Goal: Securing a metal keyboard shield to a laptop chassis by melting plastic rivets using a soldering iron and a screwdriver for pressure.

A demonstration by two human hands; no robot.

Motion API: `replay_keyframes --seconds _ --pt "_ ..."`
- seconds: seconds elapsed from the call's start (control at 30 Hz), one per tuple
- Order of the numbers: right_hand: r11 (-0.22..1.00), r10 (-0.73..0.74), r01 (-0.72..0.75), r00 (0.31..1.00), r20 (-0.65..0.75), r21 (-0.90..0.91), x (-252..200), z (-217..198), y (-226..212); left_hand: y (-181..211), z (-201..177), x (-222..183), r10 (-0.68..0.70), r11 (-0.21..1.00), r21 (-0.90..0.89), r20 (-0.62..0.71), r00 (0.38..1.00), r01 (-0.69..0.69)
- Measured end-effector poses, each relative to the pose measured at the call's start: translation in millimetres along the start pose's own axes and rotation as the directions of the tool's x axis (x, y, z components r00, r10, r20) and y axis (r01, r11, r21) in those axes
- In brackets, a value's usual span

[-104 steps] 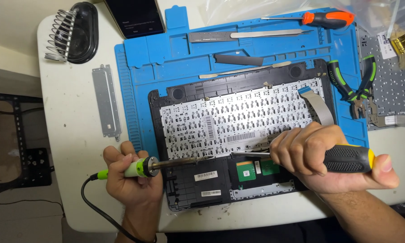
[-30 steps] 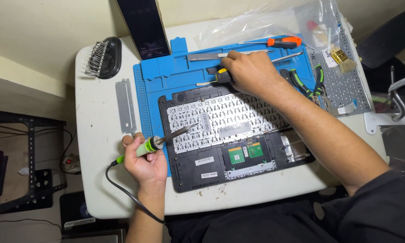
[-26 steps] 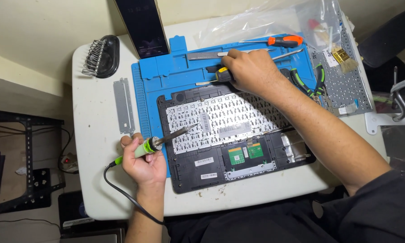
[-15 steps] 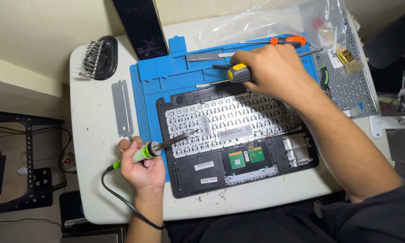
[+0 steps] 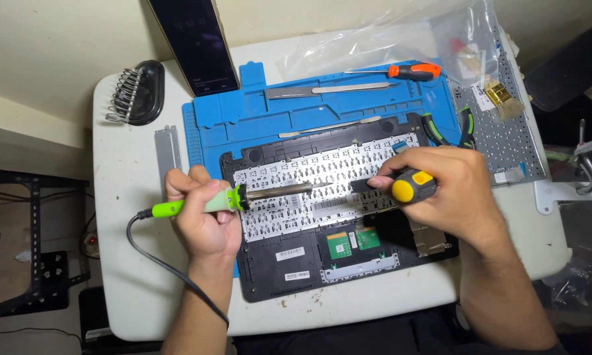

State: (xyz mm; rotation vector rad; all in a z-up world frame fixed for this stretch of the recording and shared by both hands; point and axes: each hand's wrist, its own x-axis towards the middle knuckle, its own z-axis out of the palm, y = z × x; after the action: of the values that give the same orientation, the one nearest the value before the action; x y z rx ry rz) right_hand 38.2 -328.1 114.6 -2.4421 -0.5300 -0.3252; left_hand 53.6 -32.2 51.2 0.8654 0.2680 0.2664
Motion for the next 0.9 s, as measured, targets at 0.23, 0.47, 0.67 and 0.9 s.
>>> replay_keyframes --seconds 0.23,0.47,0.67,0.9 --pt "0.983 0.116 -0.122 0.992 0.049 0.139 2 8 1 -36 -29 4 -0.011 0.996 -0.091 0.081 0.997 0.019" --pt "0.980 0.124 -0.131 0.991 0.056 0.152 0 13 -1 -36 -20 -2 0.009 0.998 -0.060 0.104 0.995 -0.002" --pt "0.975 0.130 -0.139 0.990 0.059 0.175 0 13 -2 -36 -18 -2 -0.002 0.997 -0.071 0.125 0.992 0.011" --pt "0.972 0.131 -0.143 0.989 0.075 0.185 2 13 -4 -38 -22 -4 -0.008 0.997 -0.074 0.128 0.992 0.018"
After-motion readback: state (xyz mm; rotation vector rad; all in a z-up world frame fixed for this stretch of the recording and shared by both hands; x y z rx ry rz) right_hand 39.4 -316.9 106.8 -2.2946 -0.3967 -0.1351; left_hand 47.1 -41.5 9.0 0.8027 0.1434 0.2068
